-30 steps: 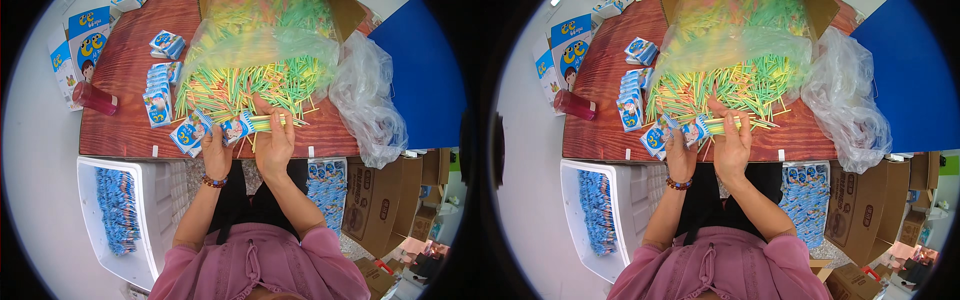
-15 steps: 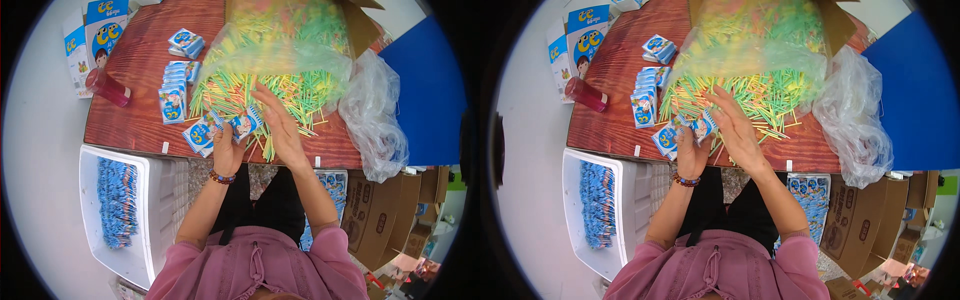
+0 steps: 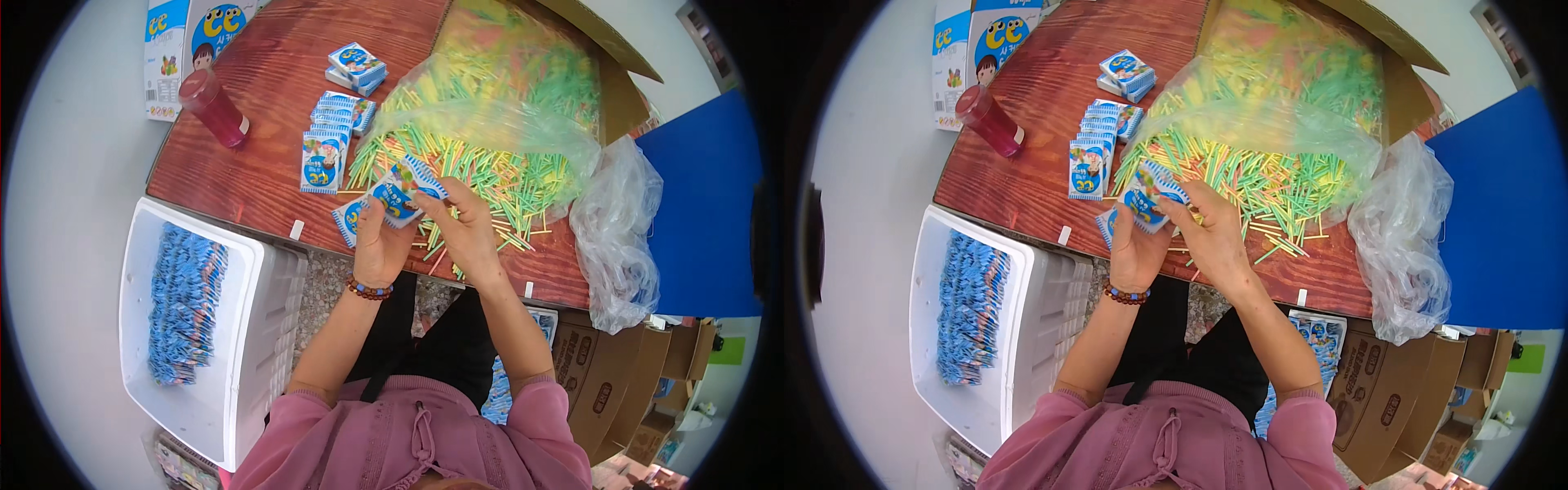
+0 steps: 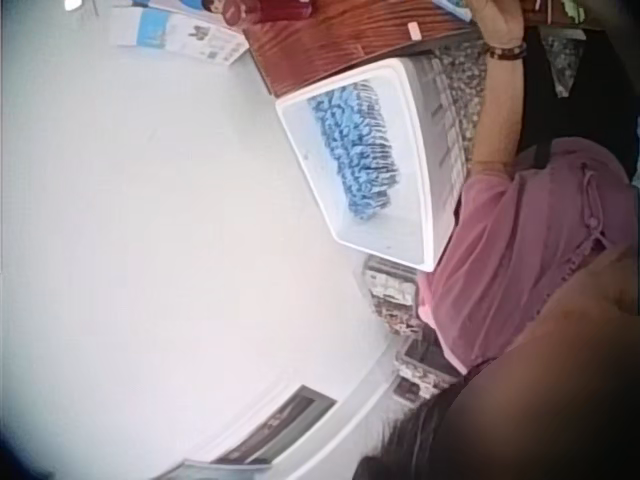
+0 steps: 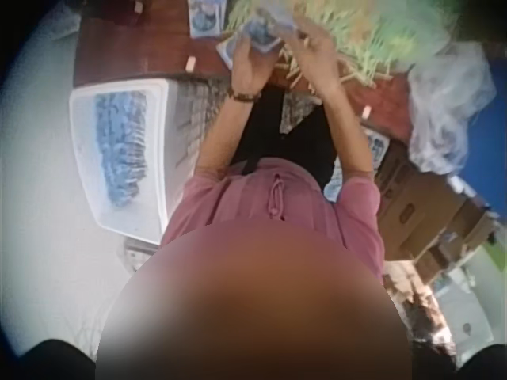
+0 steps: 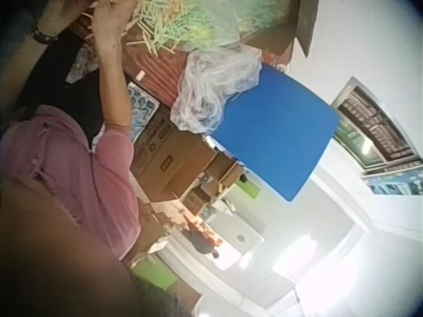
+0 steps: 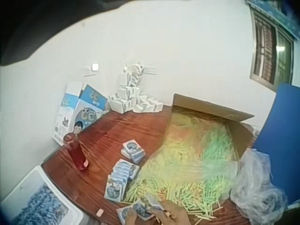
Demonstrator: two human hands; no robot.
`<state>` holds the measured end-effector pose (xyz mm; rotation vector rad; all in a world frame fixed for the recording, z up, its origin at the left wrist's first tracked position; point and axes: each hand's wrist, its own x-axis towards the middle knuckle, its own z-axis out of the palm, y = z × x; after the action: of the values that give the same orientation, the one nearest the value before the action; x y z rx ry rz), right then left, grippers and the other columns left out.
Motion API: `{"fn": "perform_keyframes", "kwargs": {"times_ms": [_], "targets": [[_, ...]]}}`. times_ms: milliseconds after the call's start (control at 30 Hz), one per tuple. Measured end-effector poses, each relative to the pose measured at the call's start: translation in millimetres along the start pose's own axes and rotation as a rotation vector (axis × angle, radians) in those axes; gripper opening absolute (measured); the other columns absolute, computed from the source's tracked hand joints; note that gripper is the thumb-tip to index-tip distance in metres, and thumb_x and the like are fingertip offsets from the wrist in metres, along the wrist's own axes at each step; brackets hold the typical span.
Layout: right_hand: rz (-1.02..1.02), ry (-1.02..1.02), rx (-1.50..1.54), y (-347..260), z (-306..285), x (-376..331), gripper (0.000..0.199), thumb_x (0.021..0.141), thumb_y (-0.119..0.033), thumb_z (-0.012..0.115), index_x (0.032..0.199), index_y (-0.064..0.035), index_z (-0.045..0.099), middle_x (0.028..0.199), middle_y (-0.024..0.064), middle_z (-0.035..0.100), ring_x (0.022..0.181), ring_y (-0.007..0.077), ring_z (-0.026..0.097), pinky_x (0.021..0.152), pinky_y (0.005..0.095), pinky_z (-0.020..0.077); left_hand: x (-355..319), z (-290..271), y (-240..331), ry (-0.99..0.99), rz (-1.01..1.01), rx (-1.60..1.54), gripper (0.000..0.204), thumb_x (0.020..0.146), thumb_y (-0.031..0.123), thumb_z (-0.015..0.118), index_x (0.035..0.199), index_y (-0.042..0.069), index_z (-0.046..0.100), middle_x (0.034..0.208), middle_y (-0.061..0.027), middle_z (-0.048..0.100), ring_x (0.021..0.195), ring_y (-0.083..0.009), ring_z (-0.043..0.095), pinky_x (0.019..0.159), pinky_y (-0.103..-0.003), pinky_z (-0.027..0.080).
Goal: Assembling toy kits by grouping blue packets with colorful plastic sticks on a work table.
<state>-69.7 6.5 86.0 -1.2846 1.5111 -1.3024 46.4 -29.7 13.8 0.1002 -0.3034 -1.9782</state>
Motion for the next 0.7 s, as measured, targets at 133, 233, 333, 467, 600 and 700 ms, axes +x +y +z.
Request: {"fn": "perform_keyframes", "kwargs": {"times_ms": [133,233,333,467,600,700], "targets": [[-0.267,-0.045,-0.121,-10,1,18,0.015,0.092,-0.008,0.060,0.098,0.0041,0.065,0.088,0.0033,0.061,0.081,0.0090,0.055,0.067,0.0225,0.0421,4,-6,22,0.053,0.065,0.250,0.023,0.095,0.009,0.056,0.118,0.003,0.059,0.110,-0.0064,0.066,0.104,-0.0171,0.061,0.093,-0.035,0.048],[-0.261,-0.181,-0.402,-16,1,29,0.013,0.091,-0.008,0.060,0.091,0.0028,0.066,0.082,0.0053,0.060,0.070,0.0118,0.058,0.058,0.0244,0.0437,-1,-17,40,0.121,0.134,0.247,0.017,0.094,0.003,0.057,0.109,0.001,0.064,0.104,-0.0048,0.067,0.095,-0.0136,0.063,0.084,-0.030,0.050],[-0.061,-0.227,-0.112,-22,25,48,0.013,0.091,-0.008,0.059,0.089,0.0016,0.068,0.080,0.0056,0.061,0.065,0.0107,0.060,0.052,0.0235,0.0443,-5,-35,57,0.194,0.243,0.304,0.016,0.094,0.006,0.058,0.106,-0.001,0.066,0.102,-0.0045,0.067,0.090,-0.0108,0.062,0.080,-0.027,0.049],[0.094,-0.215,-0.008,8,61,83,0.019,0.091,-0.015,0.061,0.086,0.0034,0.067,0.069,0.0076,0.063,0.058,0.0116,0.062,0.047,0.0241,0.0454,1,-53,87,0.399,0.395,0.783,0.023,0.094,0.008,0.059,0.115,-0.002,0.063,0.108,-0.0073,0.066,0.098,-0.0106,0.060,0.084,-0.025,0.047],[0.144,-0.262,-0.056,17,90,114,0.021,0.089,-0.017,0.063,0.086,0.0033,0.067,0.067,0.0091,0.065,0.053,0.0136,0.061,0.046,0.0248,0.0468,2,-49,102,0.500,0.529,0.965,0.027,0.095,0.009,0.057,0.120,-0.002,0.059,0.116,-0.0079,0.062,0.101,-0.0111,0.058,0.088,-0.025,0.046],[0.198,-0.253,-0.216,37,99,127,0.021,0.089,-0.017,0.062,0.086,0.0029,0.067,0.067,0.0088,0.066,0.051,0.0145,0.061,0.048,0.0258,0.0491,1,-53,96,0.468,0.474,1.230,0.023,0.092,0.010,0.061,0.114,0.005,0.062,0.104,-0.0057,0.064,0.096,-0.0127,0.058,0.086,-0.026,0.044]]}}
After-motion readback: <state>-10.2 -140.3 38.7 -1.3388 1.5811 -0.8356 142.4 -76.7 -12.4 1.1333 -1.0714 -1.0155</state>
